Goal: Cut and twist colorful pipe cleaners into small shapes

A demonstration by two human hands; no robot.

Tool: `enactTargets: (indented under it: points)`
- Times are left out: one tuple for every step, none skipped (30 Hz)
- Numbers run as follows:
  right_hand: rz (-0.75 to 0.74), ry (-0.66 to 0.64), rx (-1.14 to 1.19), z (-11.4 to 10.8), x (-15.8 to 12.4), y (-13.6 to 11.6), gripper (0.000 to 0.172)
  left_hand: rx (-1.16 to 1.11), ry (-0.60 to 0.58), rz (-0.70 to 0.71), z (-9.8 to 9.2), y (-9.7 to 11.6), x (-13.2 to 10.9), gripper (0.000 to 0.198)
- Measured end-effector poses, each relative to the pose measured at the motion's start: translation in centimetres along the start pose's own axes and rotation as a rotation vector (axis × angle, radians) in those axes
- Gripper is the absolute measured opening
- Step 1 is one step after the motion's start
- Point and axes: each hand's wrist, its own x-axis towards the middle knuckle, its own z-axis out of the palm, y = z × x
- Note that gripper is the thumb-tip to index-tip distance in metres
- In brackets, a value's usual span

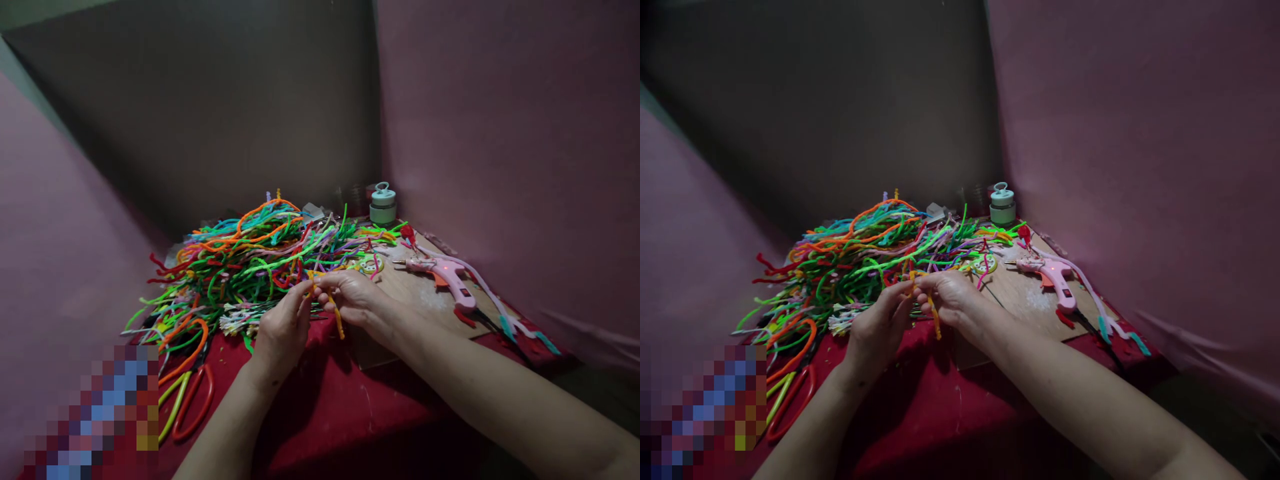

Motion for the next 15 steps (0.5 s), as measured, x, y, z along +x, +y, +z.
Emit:
enactTargets:
  points:
    - [-0.009,-0.005,0.007,0.0,0.1,-0.1,0.01,0.008,-0.006,-0.016,0.0,0.2,0.0,0.031]
    - [-0.018,-0.011,0.011,-0.1,0.1,-0.2,0.009,0.005,-0.01,-0.042,-0.1,0.3,0.0,0.033]
    - [-0.025,-0.016,0.012,-0.1,0.1,-0.3,0.008,-0.012,-0.013,-0.078,-0.1,0.5,0.0,0.034]
    - [-0.03,-0.022,0.012,-0.1,0.1,-0.4,0.007,-0.043,-0.015,-0.118,-0.2,0.6,0.0,0.034]
    - [-0.031,-0.023,0.011,-0.1,0.1,-0.4,0.007,-0.082,-0.02,-0.157,-0.2,0.7,0.1,0.032]
    - [-0.035,-0.022,0.009,0.0,0.1,-0.5,0.007,-0.124,-0.036,-0.19,-0.2,0.8,0.1,0.028]
    - [-0.04,-0.023,0.003,0.0,0.0,-0.6,0.006,-0.16,-0.059,-0.217,-0.3,0.8,0.2,0.023]
    - [-0.051,-0.025,-0.011,0.0,-0.1,-0.6,0.006,-0.186,-0.081,-0.239,-0.3,0.9,0.3,0.018]
    - [-0.066,-0.025,-0.032,0.1,-0.2,-0.6,0.006,-0.207,-0.1,-0.26,-0.4,1.0,0.4,0.015]
    - [-0.079,-0.021,-0.061,0.2,-0.3,-0.7,0.006,-0.224,-0.124,-0.288,-0.6,1.1,0.6,0.013]
    - [-0.089,-0.016,-0.096,0.2,-0.4,-0.7,0.005,-0.246,-0.153,-0.326,-0.7,1.2,0.7,0.013]
    - [-0.098,-0.011,-0.132,0.3,-0.5,-0.8,0.003,-0.278,-0.189,-0.373,-0.9,1.3,0.8,0.013]
    - [-0.105,-0.007,-0.169,0.4,-0.6,-0.8,0.002,-0.325,-0.235,-0.425,-1.0,1.4,1.0,0.013]
    - [-0.109,-0.008,-0.202,0.4,-0.6,-0.8,0.002,-0.388,-0.288,-0.476,-1.2,1.4,1.1,0.014]
    - [-0.115,-0.013,-0.231,0.5,-0.7,-0.8,0.003,-0.468,-0.335,-0.517,-1.4,1.4,1.2,0.014]
